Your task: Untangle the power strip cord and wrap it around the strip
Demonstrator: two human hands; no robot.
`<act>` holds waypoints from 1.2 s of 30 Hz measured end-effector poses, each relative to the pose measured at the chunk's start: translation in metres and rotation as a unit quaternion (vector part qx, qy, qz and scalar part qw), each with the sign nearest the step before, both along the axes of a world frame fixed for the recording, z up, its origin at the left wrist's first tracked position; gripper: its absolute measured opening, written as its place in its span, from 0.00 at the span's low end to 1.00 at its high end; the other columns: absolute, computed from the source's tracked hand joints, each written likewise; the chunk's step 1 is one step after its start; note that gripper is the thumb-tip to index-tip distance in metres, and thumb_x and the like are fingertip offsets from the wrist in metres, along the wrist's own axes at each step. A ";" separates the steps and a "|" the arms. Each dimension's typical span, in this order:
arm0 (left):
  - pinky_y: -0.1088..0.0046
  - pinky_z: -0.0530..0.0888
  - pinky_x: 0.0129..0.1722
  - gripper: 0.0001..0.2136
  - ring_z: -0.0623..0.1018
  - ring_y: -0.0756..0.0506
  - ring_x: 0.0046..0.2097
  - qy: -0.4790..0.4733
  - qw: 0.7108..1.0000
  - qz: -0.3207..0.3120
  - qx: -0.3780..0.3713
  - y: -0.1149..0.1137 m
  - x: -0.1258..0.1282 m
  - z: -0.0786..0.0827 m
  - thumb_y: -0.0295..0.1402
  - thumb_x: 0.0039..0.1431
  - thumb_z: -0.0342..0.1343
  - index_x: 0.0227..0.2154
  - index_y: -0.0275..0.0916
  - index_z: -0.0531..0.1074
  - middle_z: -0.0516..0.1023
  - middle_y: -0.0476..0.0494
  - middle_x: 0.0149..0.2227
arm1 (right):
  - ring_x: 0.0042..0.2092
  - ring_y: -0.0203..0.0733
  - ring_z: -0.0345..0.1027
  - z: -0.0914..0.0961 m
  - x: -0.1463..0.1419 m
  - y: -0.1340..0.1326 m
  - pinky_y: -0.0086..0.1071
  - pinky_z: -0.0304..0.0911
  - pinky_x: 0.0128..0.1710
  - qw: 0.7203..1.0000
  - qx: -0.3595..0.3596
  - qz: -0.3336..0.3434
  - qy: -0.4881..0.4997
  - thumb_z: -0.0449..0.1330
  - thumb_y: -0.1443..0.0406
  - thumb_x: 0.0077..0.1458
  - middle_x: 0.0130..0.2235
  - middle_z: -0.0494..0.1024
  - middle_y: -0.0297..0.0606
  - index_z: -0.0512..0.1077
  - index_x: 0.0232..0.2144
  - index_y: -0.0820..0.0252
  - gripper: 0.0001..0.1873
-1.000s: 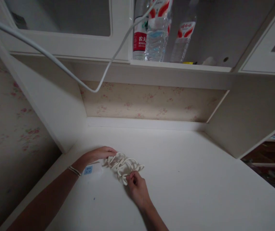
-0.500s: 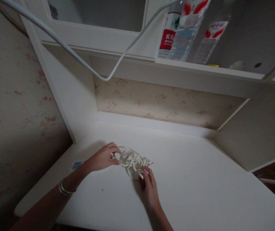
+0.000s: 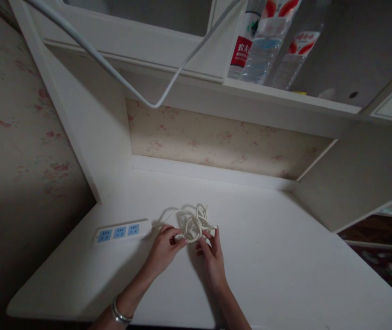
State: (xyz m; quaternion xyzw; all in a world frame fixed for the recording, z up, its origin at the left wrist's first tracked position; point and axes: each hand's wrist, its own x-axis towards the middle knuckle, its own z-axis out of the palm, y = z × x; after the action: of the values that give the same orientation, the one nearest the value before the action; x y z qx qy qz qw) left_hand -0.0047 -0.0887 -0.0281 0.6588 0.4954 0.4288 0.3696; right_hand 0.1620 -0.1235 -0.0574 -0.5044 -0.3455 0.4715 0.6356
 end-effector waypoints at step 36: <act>0.70 0.75 0.40 0.19 0.75 0.42 0.45 -0.082 0.994 -0.055 -0.037 0.010 0.034 -0.011 0.46 0.56 0.55 0.45 0.40 0.75 0.74 0.39 0.44 | 0.36 0.40 0.71 0.021 -0.010 -0.008 0.32 0.66 0.38 0.983 0.056 0.104 -0.141 0.56 0.55 0.58 0.40 0.77 0.38 0.69 0.49 0.53 0.18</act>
State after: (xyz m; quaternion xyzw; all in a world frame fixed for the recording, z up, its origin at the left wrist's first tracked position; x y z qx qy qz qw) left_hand 0.0292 -0.0782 -0.0389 0.6340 0.4416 0.4417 0.4560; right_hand 0.1522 -0.1317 -0.0361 -0.4907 -0.5083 0.4389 0.5552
